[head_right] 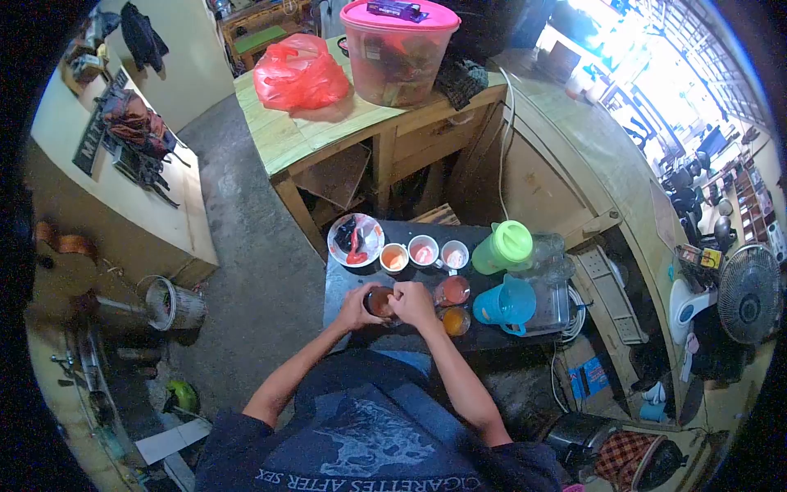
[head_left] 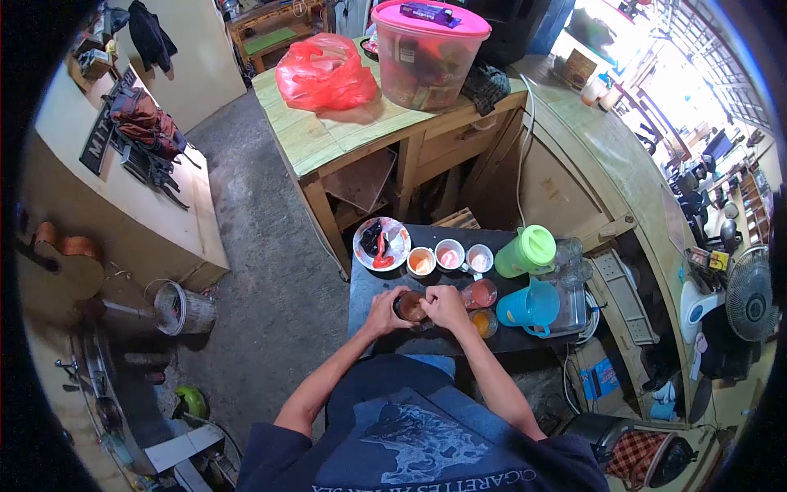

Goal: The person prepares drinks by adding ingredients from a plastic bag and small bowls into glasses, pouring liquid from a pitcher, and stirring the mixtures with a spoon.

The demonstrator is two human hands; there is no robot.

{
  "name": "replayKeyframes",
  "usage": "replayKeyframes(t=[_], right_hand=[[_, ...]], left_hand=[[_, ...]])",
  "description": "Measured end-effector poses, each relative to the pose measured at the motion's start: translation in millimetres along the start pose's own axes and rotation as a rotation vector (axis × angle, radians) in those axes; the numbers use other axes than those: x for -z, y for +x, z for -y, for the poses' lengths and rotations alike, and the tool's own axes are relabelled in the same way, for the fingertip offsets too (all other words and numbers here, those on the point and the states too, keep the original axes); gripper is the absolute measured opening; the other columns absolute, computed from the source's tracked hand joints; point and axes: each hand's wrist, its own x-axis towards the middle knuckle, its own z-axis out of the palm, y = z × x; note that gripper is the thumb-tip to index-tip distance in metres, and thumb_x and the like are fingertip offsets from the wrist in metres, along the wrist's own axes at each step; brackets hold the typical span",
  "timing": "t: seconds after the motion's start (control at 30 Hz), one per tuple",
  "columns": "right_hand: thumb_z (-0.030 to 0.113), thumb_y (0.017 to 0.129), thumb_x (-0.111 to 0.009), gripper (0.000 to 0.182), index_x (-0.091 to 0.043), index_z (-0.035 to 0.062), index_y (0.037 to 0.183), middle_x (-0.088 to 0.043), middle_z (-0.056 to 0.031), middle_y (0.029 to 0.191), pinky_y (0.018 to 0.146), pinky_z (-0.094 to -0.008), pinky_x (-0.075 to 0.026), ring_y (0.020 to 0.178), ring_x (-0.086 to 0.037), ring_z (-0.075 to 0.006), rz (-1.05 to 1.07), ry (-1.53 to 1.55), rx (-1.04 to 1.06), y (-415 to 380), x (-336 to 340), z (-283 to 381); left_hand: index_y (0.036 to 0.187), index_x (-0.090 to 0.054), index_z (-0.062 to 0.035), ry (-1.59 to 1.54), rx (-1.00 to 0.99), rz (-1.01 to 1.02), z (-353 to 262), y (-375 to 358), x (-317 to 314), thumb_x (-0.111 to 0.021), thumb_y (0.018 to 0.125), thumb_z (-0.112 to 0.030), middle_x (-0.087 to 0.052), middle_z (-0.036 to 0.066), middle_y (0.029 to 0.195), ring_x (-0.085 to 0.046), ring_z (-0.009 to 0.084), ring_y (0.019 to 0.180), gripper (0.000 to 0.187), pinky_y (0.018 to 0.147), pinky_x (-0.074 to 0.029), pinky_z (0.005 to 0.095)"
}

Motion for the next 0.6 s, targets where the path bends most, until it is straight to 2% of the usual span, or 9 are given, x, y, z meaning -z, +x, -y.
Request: replayKeyframes(t=[0.07, 0.17, 0.27, 0.37, 0.47, 0.57, 0.6], right_hand=[[0.016, 0.067, -0.069, 0.02, -0.057, 0.0011, 0.062, -0.057, -0.0208, 0.061, 0.053, -0.0443, -0.044, 0.059, -0.061, -0.0365, -0.017, -0.153, 0.001, -2, 0, 1], [0.014, 0.069, -0.07, 0.024, -0.053, -0.0018, 0.061, -0.054, -0.019, 0.056, 0.05, -0.0396, -0.04, 0.049, -0.052, -0.0311, 0.128, -0.015, 0.034, 0, -2, -12], [0.014, 0.069, -0.069, 0.024, -0.053, -0.0018, 0.061, -0.053, -0.0186, 0.056, 0.049, -0.0397, -0.04, 0.049, -0.052, -0.0291, -0.038, -0.051, 0.002, 0, 4, 0], [0.015, 0.069, -0.069, 0.025, -0.053, -0.0016, 0.06, -0.053, -0.0185, 0.055, 0.049, -0.0393, -0.04, 0.049, -0.053, -0.0281, 0.019, -0.127, 0.052, 1, 1, -11], [0.018, 0.068, -0.068, 0.02, -0.057, 0.0029, 0.062, -0.059, -0.0189, 0.063, 0.054, -0.0444, -0.045, 0.063, -0.062, -0.0361, 0.181, 0.009, 0.027, 3, 4, -10], [0.018, 0.068, -0.069, 0.02, -0.057, 0.0024, 0.062, -0.059, -0.0191, 0.065, 0.055, -0.044, -0.045, 0.064, -0.062, -0.0368, -0.016, -0.054, -0.034, 0, 3, -3], [0.018, 0.068, -0.068, 0.021, -0.057, 0.0023, 0.062, -0.059, -0.0192, 0.064, 0.055, -0.0441, -0.045, 0.063, -0.061, -0.037, 0.013, -0.088, -0.008, 0, 4, -1]], left_hand=[[0.12, -0.054, -0.0122, 0.021, 0.019, 0.005, -8, -2, 5, -0.09, 0.049, -0.038, -0.064, 0.011, 0.109, -0.059, 0.0317, 0.105, 0.084, 0.092, -0.041, 0.0441], [0.121, -0.054, -0.0119, -0.009, 0.041, 0.028, -8, -1, 5, -0.09, 0.049, -0.037, -0.063, 0.011, 0.111, -0.057, 0.0311, 0.108, 0.084, 0.093, -0.04, 0.0441], [0.121, -0.053, -0.0118, -0.043, 0.03, 0.032, -2, 0, 1, -0.09, 0.049, -0.036, -0.063, 0.011, 0.113, -0.057, 0.0311, 0.109, 0.085, 0.093, -0.039, 0.044], [0.122, -0.053, -0.0118, -0.015, 0.012, 0.018, -5, -1, 5, -0.09, 0.049, -0.035, -0.063, 0.01, 0.115, -0.057, 0.0315, 0.109, 0.085, 0.093, -0.04, 0.0439], [0.122, -0.053, -0.0125, -0.02, 0.004, 0.014, -3, -1, 3, -0.09, 0.049, -0.035, -0.063, 0.01, 0.115, -0.057, 0.0316, 0.109, 0.085, 0.093, -0.04, 0.0439], [0.122, -0.053, -0.0143, -0.006, 0.0, 0.007, 1, -1, 1, -0.089, 0.049, -0.036, -0.063, 0.009, 0.112, -0.058, 0.0312, 0.107, 0.084, 0.092, -0.039, 0.0438], [0.122, -0.052, -0.0156, 0.0, -0.016, -0.01, 2, -1, -1, -0.089, 0.05, -0.037, -0.063, 0.009, 0.111, -0.058, 0.0307, 0.105, 0.084, 0.091, -0.039, 0.0436]])
